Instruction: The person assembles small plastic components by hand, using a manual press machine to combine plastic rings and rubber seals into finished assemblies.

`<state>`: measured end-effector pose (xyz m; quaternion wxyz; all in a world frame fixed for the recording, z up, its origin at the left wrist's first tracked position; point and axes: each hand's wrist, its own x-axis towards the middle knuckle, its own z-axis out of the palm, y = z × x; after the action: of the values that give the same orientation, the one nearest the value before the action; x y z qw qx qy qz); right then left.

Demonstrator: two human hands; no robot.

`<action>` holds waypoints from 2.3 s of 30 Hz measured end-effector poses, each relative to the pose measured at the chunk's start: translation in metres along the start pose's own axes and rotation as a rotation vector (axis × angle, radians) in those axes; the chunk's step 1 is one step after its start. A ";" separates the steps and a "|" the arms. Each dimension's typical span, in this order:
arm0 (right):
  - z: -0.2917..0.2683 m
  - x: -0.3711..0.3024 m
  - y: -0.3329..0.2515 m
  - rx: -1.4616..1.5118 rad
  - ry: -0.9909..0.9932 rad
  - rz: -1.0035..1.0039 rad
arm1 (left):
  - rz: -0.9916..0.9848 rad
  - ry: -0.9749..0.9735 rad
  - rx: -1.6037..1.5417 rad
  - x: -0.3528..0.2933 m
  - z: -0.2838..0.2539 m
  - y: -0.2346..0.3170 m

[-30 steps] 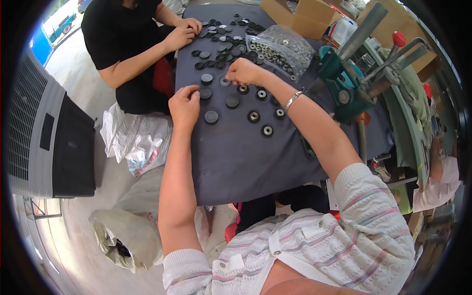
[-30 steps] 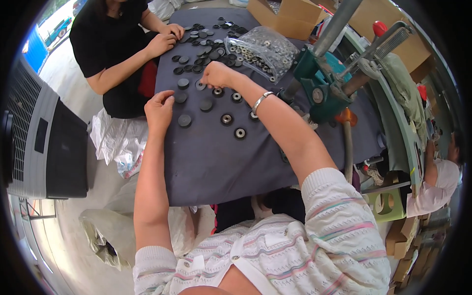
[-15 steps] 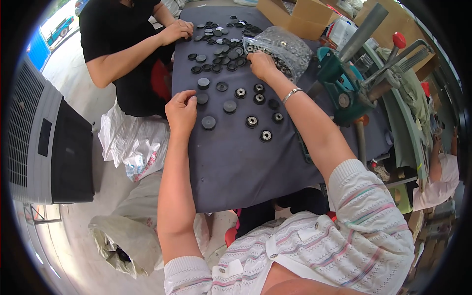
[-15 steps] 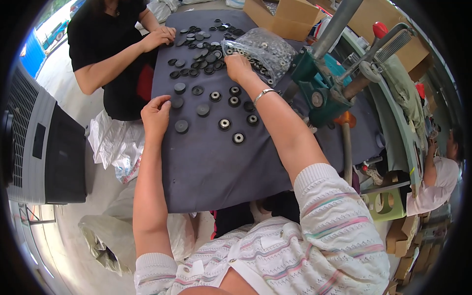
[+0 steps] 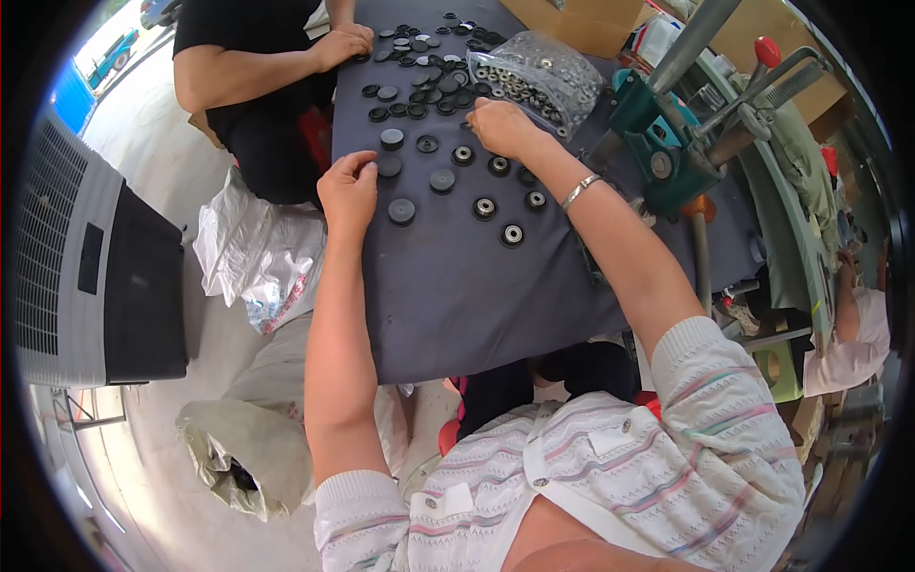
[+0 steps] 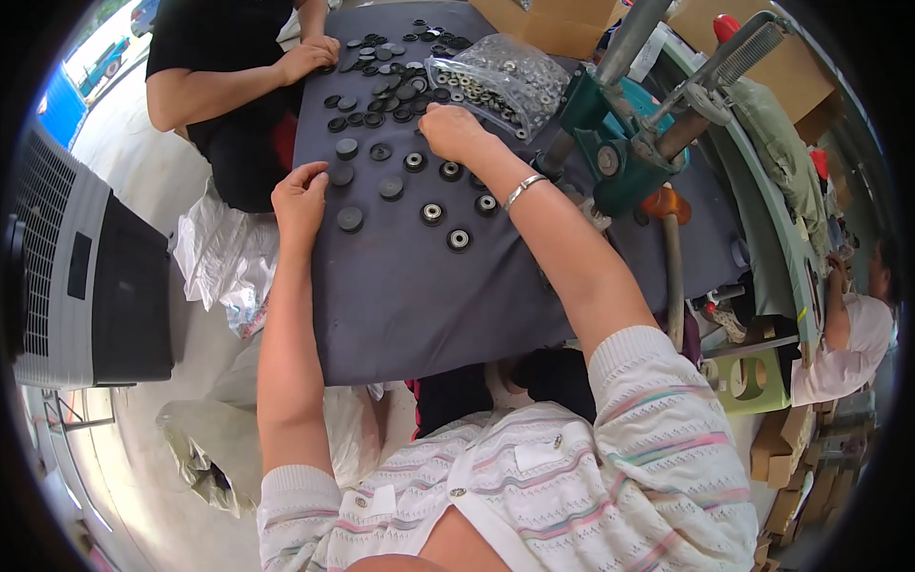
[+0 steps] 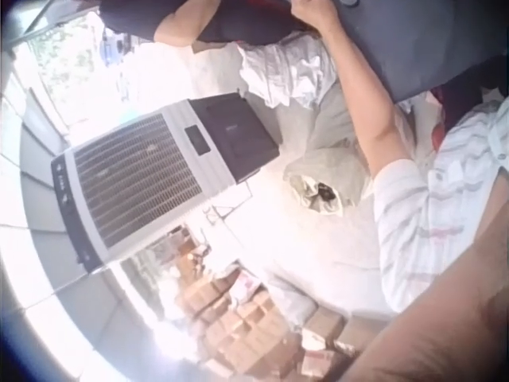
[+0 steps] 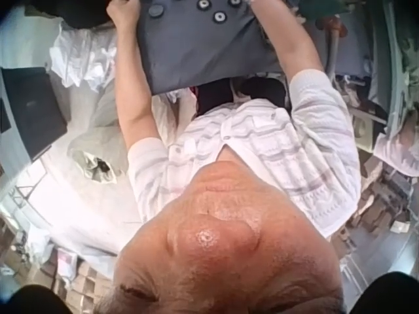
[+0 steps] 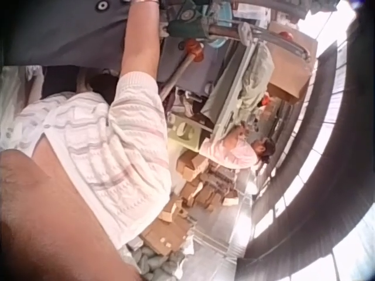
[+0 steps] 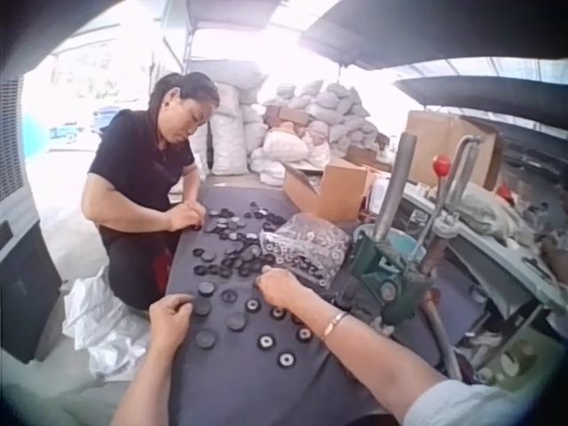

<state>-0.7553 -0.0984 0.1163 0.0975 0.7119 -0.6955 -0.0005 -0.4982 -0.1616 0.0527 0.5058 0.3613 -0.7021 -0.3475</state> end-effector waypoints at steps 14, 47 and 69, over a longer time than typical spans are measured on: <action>-0.031 -0.017 -0.004 0.101 0.130 0.194 | 0.212 -0.018 0.369 0.001 0.001 0.007; -0.088 -0.136 -0.033 0.529 0.447 0.149 | -0.008 -0.352 -0.092 -0.026 -0.037 0.042; -0.197 -0.226 0.121 1.066 1.224 0.347 | 0.163 -0.508 -0.044 -0.106 0.068 0.184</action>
<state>-0.8553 0.1509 0.2959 0.1071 0.4195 -0.5265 0.7316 -0.5681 0.0295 0.1446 0.3475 0.1938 -0.8256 -0.4002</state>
